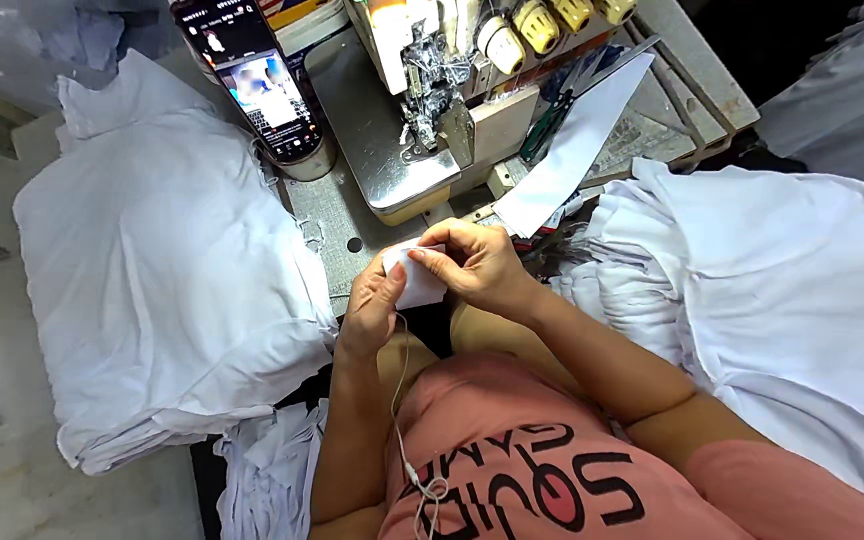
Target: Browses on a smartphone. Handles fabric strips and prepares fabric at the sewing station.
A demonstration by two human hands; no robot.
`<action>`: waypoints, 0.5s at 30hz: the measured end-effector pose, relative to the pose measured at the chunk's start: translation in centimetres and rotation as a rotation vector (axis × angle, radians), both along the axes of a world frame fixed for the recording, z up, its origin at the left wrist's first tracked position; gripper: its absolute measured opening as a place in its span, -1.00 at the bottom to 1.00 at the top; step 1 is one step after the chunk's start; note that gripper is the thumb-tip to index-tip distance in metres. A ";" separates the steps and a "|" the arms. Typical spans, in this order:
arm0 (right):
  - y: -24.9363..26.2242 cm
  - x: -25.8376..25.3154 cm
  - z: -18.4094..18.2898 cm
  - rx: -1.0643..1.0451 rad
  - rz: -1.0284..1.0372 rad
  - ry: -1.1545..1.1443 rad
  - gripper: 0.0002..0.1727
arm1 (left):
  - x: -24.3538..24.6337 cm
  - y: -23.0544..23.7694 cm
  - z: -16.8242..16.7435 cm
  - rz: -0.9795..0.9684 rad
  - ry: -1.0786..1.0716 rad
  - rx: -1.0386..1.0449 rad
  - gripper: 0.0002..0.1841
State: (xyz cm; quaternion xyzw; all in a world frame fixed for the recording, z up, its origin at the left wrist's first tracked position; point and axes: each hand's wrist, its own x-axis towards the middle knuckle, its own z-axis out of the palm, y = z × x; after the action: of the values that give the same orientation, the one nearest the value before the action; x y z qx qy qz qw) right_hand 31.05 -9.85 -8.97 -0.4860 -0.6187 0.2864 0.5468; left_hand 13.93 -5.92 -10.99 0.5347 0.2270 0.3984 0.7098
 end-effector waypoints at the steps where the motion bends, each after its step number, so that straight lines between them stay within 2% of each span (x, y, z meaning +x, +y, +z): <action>1: 0.0 0.0 -0.1 -0.003 0.002 0.013 -0.92 | 0.0 0.2 -0.1 0.018 0.051 0.037 -0.75; 4: 0.2 -0.2 -0.5 0.022 -0.046 0.001 -0.90 | 0.1 0.9 -0.1 0.033 0.131 0.099 -0.73; 7: 0.7 0.2 -0.8 0.088 -0.163 -0.107 -0.70 | -0.1 2.0 0.4 -0.041 0.142 0.145 -0.72; 8: 1.0 0.4 -0.9 0.109 -0.177 -0.115 -0.70 | -0.1 2.6 0.7 -0.078 0.159 0.160 -0.72; 11: 1.3 0.7 -0.7 0.148 -0.190 -0.056 -0.87 | 0.2 4.4 2.6 -0.166 0.252 0.198 -0.80; 13: 1.3 0.6 -0.3 0.141 -0.263 -0.005 -0.89 | 1.3 5.4 4.1 -0.143 0.329 0.254 -0.89; 15: 1.9 0.2 -1.0 0.122 -0.368 0.086 -0.88 | 2.5 6.5 5.1 -0.049 0.452 0.362 -0.75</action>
State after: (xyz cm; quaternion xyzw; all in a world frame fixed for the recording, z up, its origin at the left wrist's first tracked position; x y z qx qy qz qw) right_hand 31.22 -7.92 -9.95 -0.5444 -0.5115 0.1642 0.6442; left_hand 16.39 0.60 -5.87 0.7332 0.2917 0.2857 0.5437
